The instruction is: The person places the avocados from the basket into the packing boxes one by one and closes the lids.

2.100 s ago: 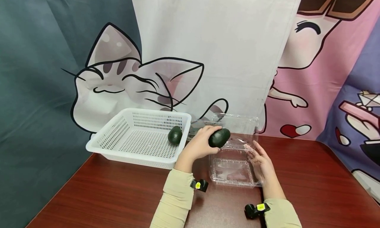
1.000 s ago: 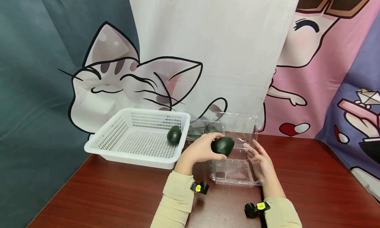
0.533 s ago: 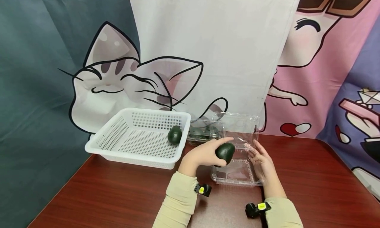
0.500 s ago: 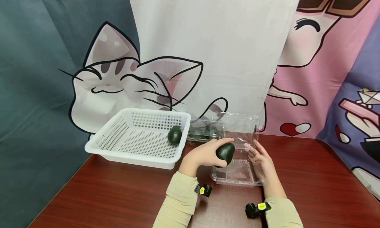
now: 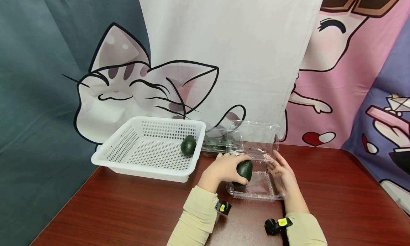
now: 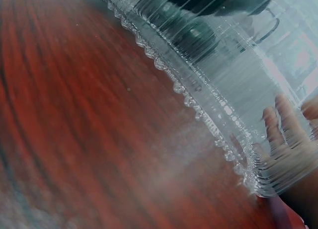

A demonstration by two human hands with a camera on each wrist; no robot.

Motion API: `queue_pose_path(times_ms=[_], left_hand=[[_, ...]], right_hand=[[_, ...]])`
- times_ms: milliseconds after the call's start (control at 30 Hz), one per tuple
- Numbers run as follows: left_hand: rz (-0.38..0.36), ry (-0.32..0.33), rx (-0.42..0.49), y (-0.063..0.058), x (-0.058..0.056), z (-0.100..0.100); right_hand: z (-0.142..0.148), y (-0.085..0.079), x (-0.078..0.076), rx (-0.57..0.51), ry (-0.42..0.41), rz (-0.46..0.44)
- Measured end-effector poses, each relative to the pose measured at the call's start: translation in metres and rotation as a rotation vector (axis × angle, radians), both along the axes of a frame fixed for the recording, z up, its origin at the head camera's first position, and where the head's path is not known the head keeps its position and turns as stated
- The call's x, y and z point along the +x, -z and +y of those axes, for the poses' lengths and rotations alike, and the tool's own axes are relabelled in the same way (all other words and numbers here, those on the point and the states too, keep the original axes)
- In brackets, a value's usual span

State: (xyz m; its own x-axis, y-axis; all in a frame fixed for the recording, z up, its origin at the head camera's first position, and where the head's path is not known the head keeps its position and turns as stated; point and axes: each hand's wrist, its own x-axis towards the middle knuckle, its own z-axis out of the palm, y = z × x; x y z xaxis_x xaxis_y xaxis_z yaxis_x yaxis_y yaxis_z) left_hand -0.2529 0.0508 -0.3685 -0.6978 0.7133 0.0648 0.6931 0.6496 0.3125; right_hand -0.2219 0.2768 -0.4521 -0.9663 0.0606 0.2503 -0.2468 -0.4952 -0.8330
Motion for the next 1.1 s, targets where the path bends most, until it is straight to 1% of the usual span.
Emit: queue_pose_path(times_ms=[200, 333, 567, 667, 767, 900, 1000, 1100], left_hand=[[-0.020, -0.020, -0.048, 0.004, 0.000, 0.000], [-0.034, -0.022, -0.084, 0.006, 0.000, -0.001], [-0.044, -0.077, -0.149, 0.011, 0.001, 0.002], [-0.054, -0.088, -0.172, 0.013, 0.000, 0.004], [-0.084, -0.086, -0.168, 0.013, 0.000, 0.004], [-0.165, -0.073, -0.118, 0.014, -0.003, 0.002], [-0.217, -0.057, -0.078, 0.015, -0.004, 0.001], [-0.227, -0.042, -0.076, 0.015, -0.005, 0.001]], right_hand=[[0.000, -0.001, 0.001, 0.020, 0.011, -0.027], [-0.001, 0.000, 0.000, 0.022, 0.012, -0.023], [-0.001, 0.001, -0.001, 0.019, 0.011, -0.004], [-0.001, 0.001, -0.001, 0.012, 0.007, 0.000], [-0.001, 0.001, -0.002, 0.002, -0.001, 0.018], [-0.001, 0.000, -0.002, -0.007, -0.003, 0.027], [0.000, 0.000, -0.001, -0.007, 0.008, 0.006], [0.000, -0.001, -0.001, -0.006, 0.011, -0.018]])
